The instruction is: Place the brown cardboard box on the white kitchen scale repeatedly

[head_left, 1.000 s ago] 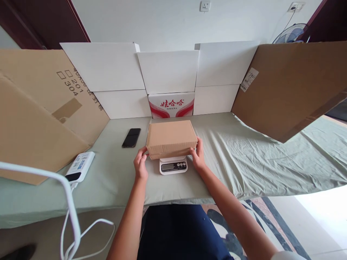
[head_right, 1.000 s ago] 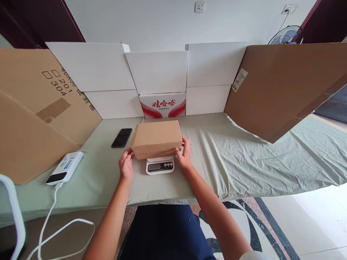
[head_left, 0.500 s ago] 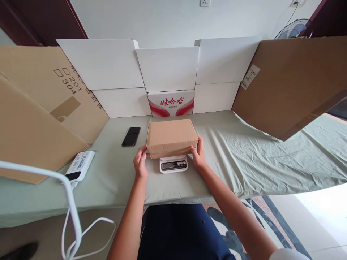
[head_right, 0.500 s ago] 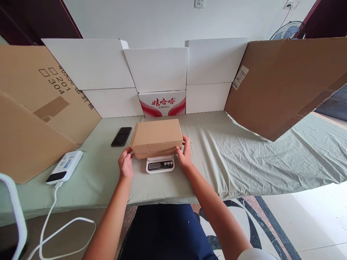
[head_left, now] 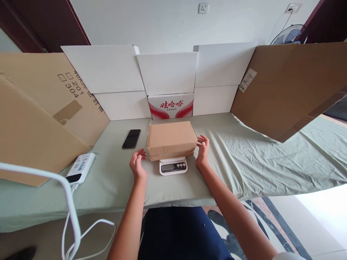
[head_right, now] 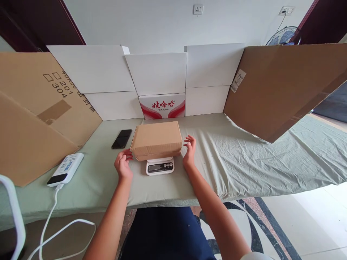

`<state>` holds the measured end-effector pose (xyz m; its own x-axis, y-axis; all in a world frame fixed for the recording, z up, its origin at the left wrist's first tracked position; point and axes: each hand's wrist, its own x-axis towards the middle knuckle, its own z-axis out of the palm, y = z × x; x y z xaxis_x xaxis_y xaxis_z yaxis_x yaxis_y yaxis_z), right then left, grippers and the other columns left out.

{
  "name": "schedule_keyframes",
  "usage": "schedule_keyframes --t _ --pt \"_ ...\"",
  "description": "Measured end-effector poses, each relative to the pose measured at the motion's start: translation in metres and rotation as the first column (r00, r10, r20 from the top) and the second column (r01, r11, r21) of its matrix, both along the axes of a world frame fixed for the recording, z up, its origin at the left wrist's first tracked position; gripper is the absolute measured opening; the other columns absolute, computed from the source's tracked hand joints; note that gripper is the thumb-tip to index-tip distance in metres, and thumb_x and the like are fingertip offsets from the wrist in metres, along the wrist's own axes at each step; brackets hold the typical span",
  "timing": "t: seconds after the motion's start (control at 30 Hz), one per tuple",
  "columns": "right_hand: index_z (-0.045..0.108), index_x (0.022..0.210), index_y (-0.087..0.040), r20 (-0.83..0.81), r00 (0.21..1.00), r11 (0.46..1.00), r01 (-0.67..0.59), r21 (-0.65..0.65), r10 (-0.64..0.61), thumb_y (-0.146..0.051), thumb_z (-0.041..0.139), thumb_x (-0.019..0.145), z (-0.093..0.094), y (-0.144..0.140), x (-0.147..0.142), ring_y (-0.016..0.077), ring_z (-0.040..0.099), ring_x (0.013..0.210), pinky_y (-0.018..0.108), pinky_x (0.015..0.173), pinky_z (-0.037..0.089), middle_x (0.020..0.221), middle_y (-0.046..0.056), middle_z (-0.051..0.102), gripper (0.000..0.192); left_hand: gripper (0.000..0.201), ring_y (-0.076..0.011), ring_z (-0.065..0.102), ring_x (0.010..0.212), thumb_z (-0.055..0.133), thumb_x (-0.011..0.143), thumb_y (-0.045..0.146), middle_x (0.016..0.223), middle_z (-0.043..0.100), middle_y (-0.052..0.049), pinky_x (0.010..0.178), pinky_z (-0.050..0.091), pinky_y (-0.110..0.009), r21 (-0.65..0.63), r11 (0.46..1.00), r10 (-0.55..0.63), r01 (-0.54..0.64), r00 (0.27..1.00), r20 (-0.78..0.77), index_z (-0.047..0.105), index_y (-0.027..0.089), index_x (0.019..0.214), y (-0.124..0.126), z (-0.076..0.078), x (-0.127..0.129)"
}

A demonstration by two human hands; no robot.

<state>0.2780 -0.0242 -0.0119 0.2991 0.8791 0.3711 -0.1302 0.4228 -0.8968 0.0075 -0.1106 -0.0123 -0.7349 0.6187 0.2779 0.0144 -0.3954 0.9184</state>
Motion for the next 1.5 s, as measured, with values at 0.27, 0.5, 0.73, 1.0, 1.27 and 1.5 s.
schedule_keyframes --t 0.27,0.5,0.73,1.0,1.27,1.5 --pt "0.062 0.11 -0.026 -0.118 0.992 0.983 0.032 -0.179 -0.054 -0.05 0.049 0.092 -0.008 0.016 0.001 0.0187 0.062 0.096 0.031 0.081 0.048 0.111 0.005 0.064 0.033 0.024 -0.0074 0.022 0.047 0.06 0.068 0.031 0.051 0.027 0.008 0.047 0.016 -0.023 -0.089 0.996 0.003 0.006 0.994 0.107 0.042 0.021 0.055 0.004 0.0 0.003" --pt "0.062 0.102 -0.024 -0.056 0.998 0.977 0.025 -0.211 -0.038 -0.051 0.048 0.09 -0.004 0.013 -0.002 0.0194 0.063 0.092 0.032 0.08 0.048 0.104 0.004 0.065 0.033 0.037 -0.0081 0.023 0.049 0.06 0.073 0.034 0.051 0.025 0.007 0.049 0.017 -0.024 -0.093 0.995 -0.024 0.034 0.995 0.101 0.031 0.023 0.053 0.0 0.002 0.006" --pt "0.061 0.088 -0.024 0.006 1.0 0.976 -0.017 -0.217 0.019 -0.054 0.046 0.088 0.006 0.005 -0.002 0.0193 0.057 0.076 0.034 0.073 0.047 0.083 0.001 0.062 0.033 0.044 -0.0089 0.02 0.053 0.063 0.073 0.038 0.056 0.022 0.007 0.05 0.017 -0.025 -0.137 0.988 -0.054 0.068 0.993 0.105 0.023 0.025 0.059 -0.001 -0.002 0.007" --pt "0.055 0.075 -0.026 0.095 0.995 0.978 -0.005 -0.211 0.025 -0.054 0.044 0.094 0.019 -0.008 0.0 0.0209 0.05 0.071 0.035 0.069 0.042 0.074 0.0 0.055 0.035 0.043 -0.0098 0.02 0.056 0.064 0.071 0.041 0.06 0.021 0.007 0.052 0.018 -0.025 -0.226 0.966 -0.108 0.129 0.989 0.1 0.026 0.025 0.059 -0.005 0.002 0.01" --pt "0.056 0.074 -0.025 0.147 0.989 0.971 0.045 -0.234 -0.011 -0.061 0.045 0.094 0.029 -0.014 -0.001 0.0214 0.048 0.072 0.035 0.069 0.041 0.072 0.001 0.055 0.042 0.042 -0.0106 0.028 0.058 0.066 0.07 0.046 0.06 0.027 0.007 0.054 0.027 -0.024 -0.292 0.938 -0.159 0.187 0.98 0.117 0.033 0.024 0.059 -0.005 -0.002 0.008" --pt "0.055 0.069 -0.026 0.099 0.995 0.973 0.028 -0.227 -0.006 -0.068 0.052 0.092 0.032 -0.014 -0.001 0.0209 0.047 0.068 0.035 0.066 0.04 0.068 0.0 0.054 0.048 0.043 -0.0119 0.029 0.058 0.067 0.071 0.049 0.059 0.028 0.006 0.054 0.026 -0.025 -0.275 0.943 -0.176 0.189 0.982 0.072 0.034 0.024 0.059 -0.006 0.0 0.007"
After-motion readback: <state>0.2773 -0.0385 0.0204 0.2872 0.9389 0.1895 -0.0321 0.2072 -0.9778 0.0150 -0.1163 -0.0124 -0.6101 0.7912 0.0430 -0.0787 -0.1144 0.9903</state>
